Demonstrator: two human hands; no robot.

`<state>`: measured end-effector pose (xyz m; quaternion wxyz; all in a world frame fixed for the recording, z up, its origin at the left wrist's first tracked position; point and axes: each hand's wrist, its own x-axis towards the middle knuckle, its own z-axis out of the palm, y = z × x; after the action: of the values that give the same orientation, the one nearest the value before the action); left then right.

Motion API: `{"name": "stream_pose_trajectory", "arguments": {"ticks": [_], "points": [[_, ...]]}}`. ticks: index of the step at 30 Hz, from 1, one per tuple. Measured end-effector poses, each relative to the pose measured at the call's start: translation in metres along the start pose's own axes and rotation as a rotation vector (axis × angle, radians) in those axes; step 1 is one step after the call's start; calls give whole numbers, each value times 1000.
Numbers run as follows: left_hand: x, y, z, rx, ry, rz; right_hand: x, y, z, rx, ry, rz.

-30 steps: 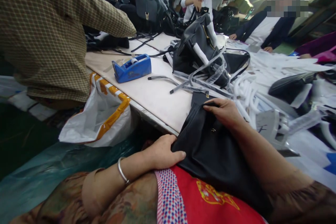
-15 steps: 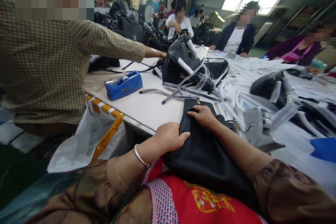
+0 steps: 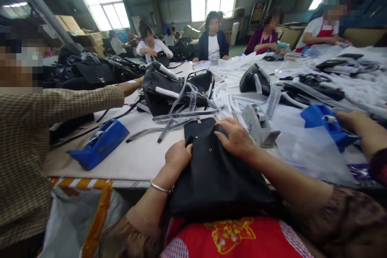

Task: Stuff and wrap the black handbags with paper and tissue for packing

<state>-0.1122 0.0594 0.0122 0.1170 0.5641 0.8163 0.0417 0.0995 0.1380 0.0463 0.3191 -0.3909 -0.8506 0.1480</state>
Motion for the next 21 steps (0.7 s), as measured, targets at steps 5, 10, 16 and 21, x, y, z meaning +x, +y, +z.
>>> {"name": "stream_pose_trajectory", "arguments": {"ticks": [5, 10, 16, 21], "points": [[6, 2, 3, 38, -15, -2, -55, 32, -35, -11, -211, 402], [0, 10, 3, 139, 6, -38, -92, 10, -39, 21, -210, 377], [-11, 20, 5, 225, 316, 394, -111, 11, -41, 20, -213, 356], [11, 41, -21, 242, -95, 649, -115, 20, -42, 30, -262, 433]]}}
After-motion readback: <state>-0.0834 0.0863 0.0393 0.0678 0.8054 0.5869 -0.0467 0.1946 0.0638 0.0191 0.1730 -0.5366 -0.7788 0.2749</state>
